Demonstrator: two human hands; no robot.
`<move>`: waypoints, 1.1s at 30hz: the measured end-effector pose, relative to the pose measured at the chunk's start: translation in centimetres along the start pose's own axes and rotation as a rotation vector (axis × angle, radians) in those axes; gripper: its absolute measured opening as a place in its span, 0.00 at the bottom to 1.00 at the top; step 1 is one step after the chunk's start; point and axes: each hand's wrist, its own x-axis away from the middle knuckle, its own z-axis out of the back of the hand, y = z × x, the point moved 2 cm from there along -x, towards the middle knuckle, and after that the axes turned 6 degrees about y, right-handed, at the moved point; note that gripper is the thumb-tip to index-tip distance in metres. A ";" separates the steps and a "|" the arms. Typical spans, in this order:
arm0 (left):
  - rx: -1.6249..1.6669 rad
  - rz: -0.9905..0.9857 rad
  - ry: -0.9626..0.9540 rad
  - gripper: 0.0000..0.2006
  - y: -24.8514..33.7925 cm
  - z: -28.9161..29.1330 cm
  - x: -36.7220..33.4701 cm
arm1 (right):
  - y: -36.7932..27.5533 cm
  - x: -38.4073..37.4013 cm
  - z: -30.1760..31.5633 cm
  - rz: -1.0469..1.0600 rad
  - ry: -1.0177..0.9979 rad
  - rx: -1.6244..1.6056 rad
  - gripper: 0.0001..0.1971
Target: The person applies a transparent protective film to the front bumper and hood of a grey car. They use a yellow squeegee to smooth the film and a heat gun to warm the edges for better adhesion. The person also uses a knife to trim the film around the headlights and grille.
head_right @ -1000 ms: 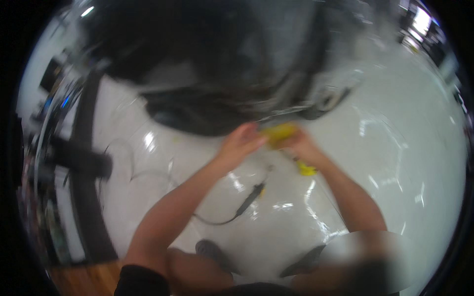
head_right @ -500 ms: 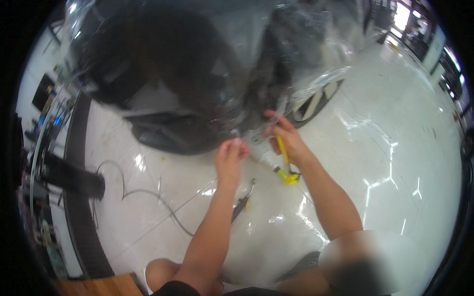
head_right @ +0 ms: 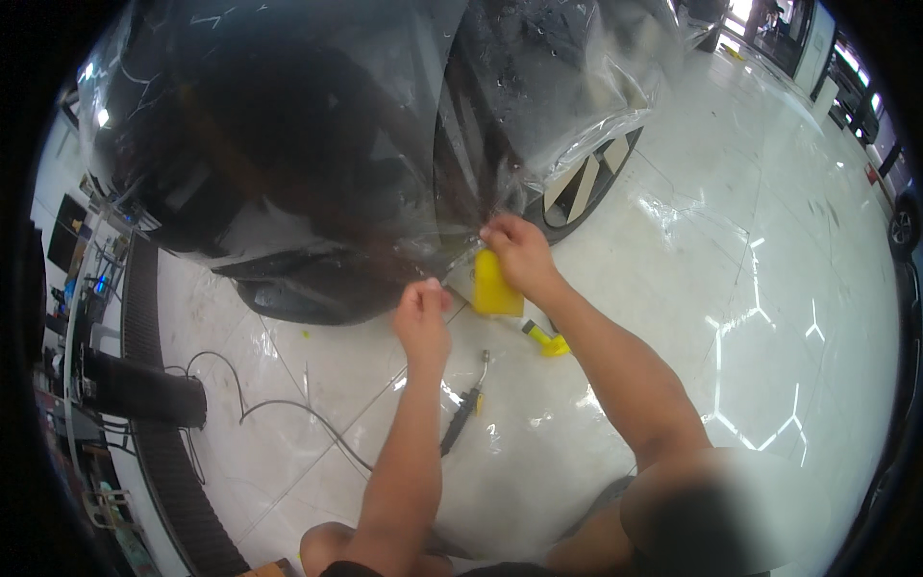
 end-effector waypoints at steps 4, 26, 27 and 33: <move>0.121 0.029 -0.096 0.13 -0.2 -0.3 1.9 | -1.5 0.8 1.0 -0.007 -0.108 -0.249 0.09; 0.077 0.007 -0.158 0.09 -1.4 0.0 -1.5 | -3.2 -0.9 -0.6 0.035 -0.023 -0.388 0.06; 0.183 0.022 -0.142 0.08 -1.6 -0.1 -1.6 | -3.8 -1.1 -0.5 0.029 -0.019 -0.378 0.07; 0.984 0.383 -0.007 0.08 2.8 -2.5 0.3 | 10.8 5.9 4.4 -0.213 -0.347 0.608 0.17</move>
